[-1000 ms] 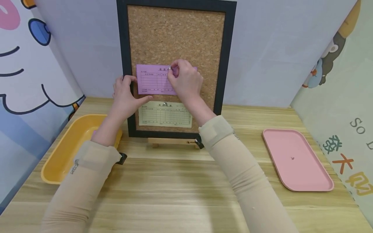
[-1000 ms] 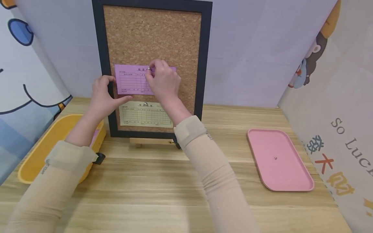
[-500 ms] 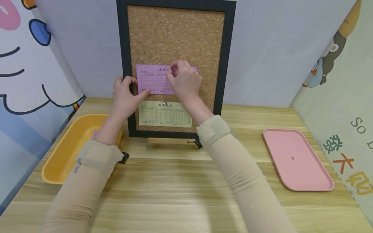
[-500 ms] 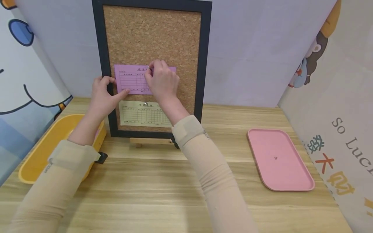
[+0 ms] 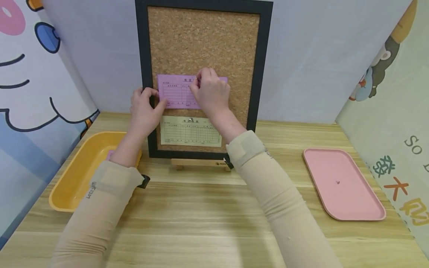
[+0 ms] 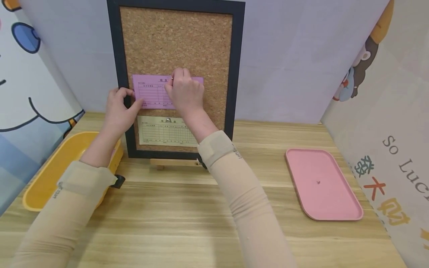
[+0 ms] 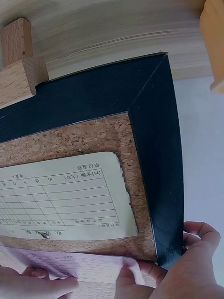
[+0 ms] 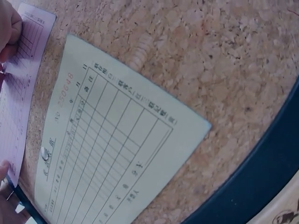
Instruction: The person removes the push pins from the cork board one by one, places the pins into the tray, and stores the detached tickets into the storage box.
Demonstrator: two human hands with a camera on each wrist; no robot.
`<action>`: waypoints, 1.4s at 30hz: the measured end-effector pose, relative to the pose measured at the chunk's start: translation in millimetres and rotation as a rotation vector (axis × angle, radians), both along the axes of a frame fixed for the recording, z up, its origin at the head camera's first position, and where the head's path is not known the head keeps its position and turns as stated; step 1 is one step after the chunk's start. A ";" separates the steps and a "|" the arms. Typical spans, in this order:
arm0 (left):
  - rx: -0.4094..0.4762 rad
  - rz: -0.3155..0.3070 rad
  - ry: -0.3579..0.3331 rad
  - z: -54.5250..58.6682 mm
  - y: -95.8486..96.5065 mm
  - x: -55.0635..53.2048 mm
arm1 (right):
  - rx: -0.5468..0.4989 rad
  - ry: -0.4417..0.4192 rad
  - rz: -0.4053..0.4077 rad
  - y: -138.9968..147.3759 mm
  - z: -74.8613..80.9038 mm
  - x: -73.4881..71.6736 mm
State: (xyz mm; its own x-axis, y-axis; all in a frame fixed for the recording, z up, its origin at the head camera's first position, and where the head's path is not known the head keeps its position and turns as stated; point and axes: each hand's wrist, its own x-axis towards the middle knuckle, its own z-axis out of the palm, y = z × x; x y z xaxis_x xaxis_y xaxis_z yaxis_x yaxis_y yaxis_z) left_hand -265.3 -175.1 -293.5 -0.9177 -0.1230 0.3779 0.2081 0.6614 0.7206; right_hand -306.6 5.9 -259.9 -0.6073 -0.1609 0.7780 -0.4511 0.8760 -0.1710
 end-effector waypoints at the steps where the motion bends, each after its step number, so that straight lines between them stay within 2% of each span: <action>1: 0.004 0.002 0.008 -0.6 0.0 -0.4 | 0.005 0.008 0.002 0.2 -0.2 -0.1; 11: 0.035 0.016 0.059 -0.8 1.4 -0.5 | 0.021 0.038 0.043 4.2 -0.3 0.3; 18: 0.031 0.020 0.058 0.2 2.2 0.4 | 0.051 0.034 0.015 2.0 1.3 1.1; 25: 0.037 0.015 0.045 1.0 2.7 0.8 | 0.155 0.016 -0.018 0.9 6.5 0.2; 30: 0.039 0.014 0.044 0.0 2.1 0.0 | 0.198 0.009 0.000 1.6 7.7 -0.3; 37: 0.041 0.014 0.038 -0.7 1.8 -0.1 | 0.161 0.078 0.073 5.1 4.2 -2.8; 42: 0.043 0.012 0.040 -0.5 2.0 -0.3 | 0.071 0.078 0.095 8.5 0.2 -2.7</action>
